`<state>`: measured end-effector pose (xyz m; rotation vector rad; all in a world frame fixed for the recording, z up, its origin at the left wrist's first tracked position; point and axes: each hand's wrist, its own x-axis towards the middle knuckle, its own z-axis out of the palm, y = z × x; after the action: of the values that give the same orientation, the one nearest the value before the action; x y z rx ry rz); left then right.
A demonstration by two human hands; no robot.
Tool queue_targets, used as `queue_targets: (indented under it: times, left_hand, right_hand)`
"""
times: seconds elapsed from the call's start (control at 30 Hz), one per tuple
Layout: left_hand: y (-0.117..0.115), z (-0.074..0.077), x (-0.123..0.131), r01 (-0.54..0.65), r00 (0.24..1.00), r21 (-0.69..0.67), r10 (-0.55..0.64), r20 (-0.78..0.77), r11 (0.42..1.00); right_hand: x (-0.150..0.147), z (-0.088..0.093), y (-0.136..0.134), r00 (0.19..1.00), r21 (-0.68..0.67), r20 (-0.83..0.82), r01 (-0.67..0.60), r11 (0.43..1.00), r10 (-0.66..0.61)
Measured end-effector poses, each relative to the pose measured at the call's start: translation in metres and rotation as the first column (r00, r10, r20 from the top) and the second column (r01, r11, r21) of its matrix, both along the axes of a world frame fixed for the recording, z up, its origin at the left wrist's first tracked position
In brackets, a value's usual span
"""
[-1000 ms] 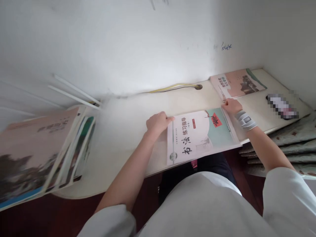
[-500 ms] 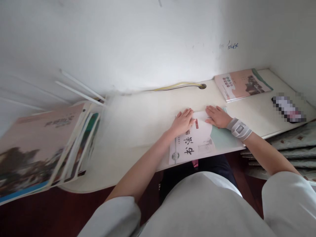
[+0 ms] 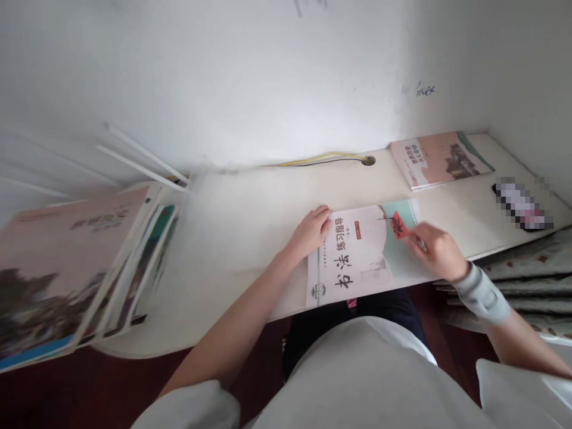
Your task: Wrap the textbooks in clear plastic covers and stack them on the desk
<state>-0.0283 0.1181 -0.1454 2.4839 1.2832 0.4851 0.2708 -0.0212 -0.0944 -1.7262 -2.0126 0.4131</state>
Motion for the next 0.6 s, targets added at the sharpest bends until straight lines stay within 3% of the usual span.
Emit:
queue_targets:
  times: [0.03, 0.07, 0.13, 0.17, 0.2, 0.23, 0.3, 0.33, 0.4, 0.47, 0.6]
  left_hand:
    - [-0.002, -0.001, 0.000, 0.005, 1.000, -0.003, -0.005, 0.004, 1.000]
    - [-0.003, -0.001, 0.000, 0.007, 1.000, -0.004, -0.007, 0.000, 1.000]
    - [-0.007, -0.001, 0.000, 0.011, 1.000, -0.001, -0.011, -0.018, 1.000]
    - [-0.010, -0.001, 0.001, 0.014, 1.000, 0.001, -0.014, -0.026, 1.000]
    - [-0.012, 0.000, 0.002, 0.021, 0.999, -0.001, -0.021, -0.032, 1.000]
    - [-0.015, 0.000, 0.003, 0.026, 0.999, -0.007, -0.027, -0.031, 1.000]
    - [-0.023, 0.000, 0.004, 0.042, 0.999, -0.028, -0.043, -0.017, 0.999]
    - [-0.027, 0.000, 0.005, 0.053, 0.999, -0.038, -0.053, -0.008, 0.998]
    - [-0.037, -0.001, 0.005, 0.074, 0.997, -0.054, -0.074, 0.007, 0.996]
    - [-0.046, -0.004, 0.004, 0.089, 0.996, -0.068, -0.088, 0.012, 0.994]
    - [-0.060, -0.005, 0.000, 0.058, 0.998, -0.051, -0.056, 0.043, 0.997]
  right_hand:
    - [-0.001, 0.000, -0.021, 0.984, -0.190, -0.167, -0.099, 0.977, 0.067]
    - [0.000, -0.003, -0.042, 0.933, -0.403, -0.350, -0.229, 0.886, 0.082]
    - [-0.001, -0.020, -0.079, 0.800, -0.634, -0.594, -0.399, 0.662, -0.087]
    - [-0.003, -0.031, -0.093, 0.728, -0.651, -0.657, -0.419, 0.633, -0.194]
    - [-0.007, -0.043, -0.103, 0.635, -0.632, -0.715, -0.407, 0.660, -0.292]
    - [-0.011, -0.054, -0.111, 0.521, -0.590, -0.768, -0.349, 0.729, -0.372]
    - [-0.020, -0.070, -0.116, 0.273, -0.527, -0.835, -0.147, 0.837, -0.478]
    - [-0.024, -0.074, -0.116, 0.166, -0.513, -0.848, -0.021, 0.858, -0.503]
    - [-0.027, -0.073, -0.112, 0.030, -0.512, -0.850, 0.186, 0.838, -0.526]
    - [-0.025, -0.065, -0.106, 0.007, -0.504, -0.848, 0.295, 0.812, -0.529]
    - [-0.004, -0.041, -0.085, 0.111, -0.421, -0.868, 0.352, 0.836, -0.484]
